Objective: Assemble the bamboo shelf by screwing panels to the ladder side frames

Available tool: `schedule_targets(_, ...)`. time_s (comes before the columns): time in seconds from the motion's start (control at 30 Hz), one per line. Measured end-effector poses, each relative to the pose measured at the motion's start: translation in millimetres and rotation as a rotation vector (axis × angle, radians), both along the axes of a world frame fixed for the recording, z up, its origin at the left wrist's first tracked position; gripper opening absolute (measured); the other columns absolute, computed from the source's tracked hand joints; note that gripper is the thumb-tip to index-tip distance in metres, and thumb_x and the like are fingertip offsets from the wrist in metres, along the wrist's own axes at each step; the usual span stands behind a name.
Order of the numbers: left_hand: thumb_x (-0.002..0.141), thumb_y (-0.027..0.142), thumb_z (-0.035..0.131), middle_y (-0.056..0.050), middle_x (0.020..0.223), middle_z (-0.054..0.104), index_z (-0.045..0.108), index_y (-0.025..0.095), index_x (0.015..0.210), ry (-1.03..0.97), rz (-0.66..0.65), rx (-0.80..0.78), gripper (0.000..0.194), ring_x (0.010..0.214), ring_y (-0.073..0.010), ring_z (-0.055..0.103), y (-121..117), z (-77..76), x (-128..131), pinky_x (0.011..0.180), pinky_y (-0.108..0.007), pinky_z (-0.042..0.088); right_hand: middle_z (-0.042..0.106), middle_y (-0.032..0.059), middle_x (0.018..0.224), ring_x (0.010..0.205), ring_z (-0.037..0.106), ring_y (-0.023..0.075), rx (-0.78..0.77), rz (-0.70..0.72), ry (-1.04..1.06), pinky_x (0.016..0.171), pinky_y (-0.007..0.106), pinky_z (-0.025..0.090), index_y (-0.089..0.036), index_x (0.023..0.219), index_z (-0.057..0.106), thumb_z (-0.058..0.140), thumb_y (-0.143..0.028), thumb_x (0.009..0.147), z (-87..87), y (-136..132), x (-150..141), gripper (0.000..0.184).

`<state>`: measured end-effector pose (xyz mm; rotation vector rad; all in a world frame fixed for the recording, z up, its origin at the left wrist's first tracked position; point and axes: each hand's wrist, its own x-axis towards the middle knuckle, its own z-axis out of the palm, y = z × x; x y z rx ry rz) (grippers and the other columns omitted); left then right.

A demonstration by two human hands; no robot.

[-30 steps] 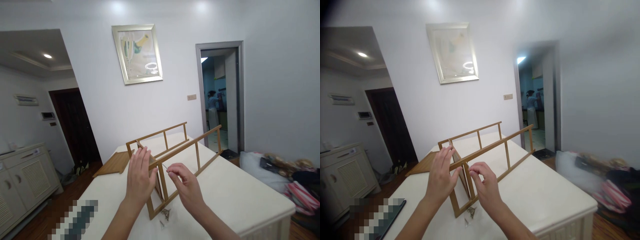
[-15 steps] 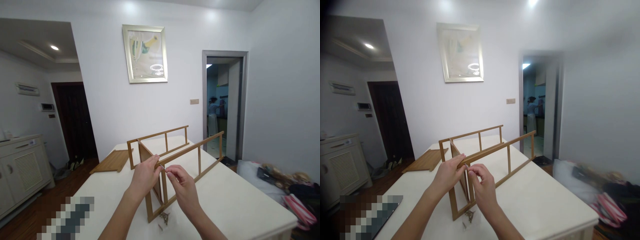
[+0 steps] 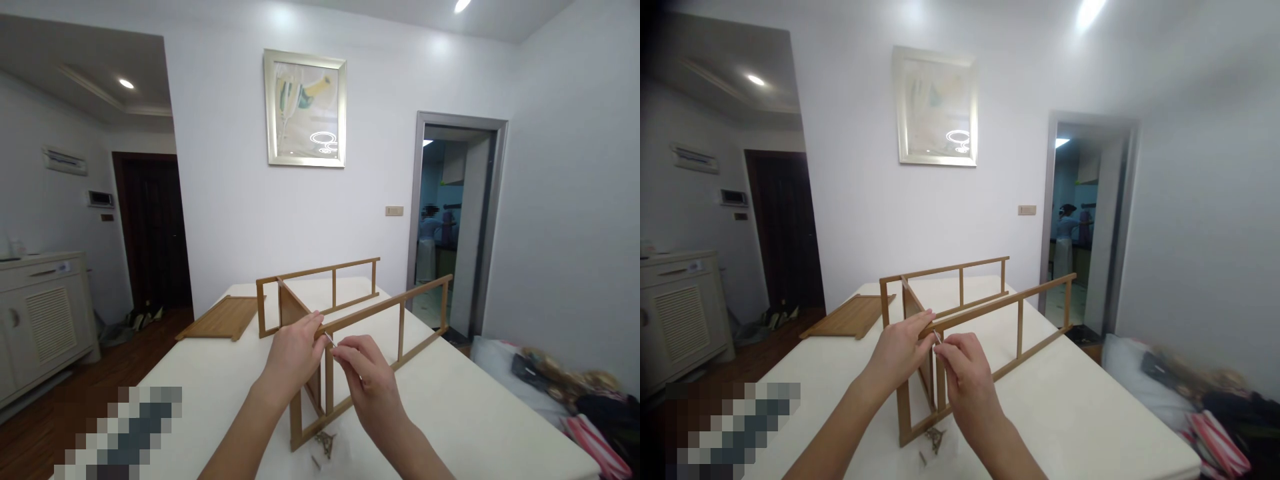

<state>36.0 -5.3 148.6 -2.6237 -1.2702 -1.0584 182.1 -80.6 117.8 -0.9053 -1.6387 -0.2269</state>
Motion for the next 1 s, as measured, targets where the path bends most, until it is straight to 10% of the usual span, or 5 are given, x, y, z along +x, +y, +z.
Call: schedule_targets(1.0,0.091,0.025,0.051,-0.006,0.137,0.061,0.063,0.021,0.128,-0.001,-0.020,-0.007,0.039,0.125,-0.0221,0.058,-0.6,1.5,-0.7,0.108,-0.037,0.045,0.072,0.0045,0.079,0.072,0.069,0.0200,-0.324,0.234,0.611,0.071,0.034,0.059,-0.020,0.093,0.068,0.071,-0.041,0.083,-0.1,2.5,-2.8,0.023)
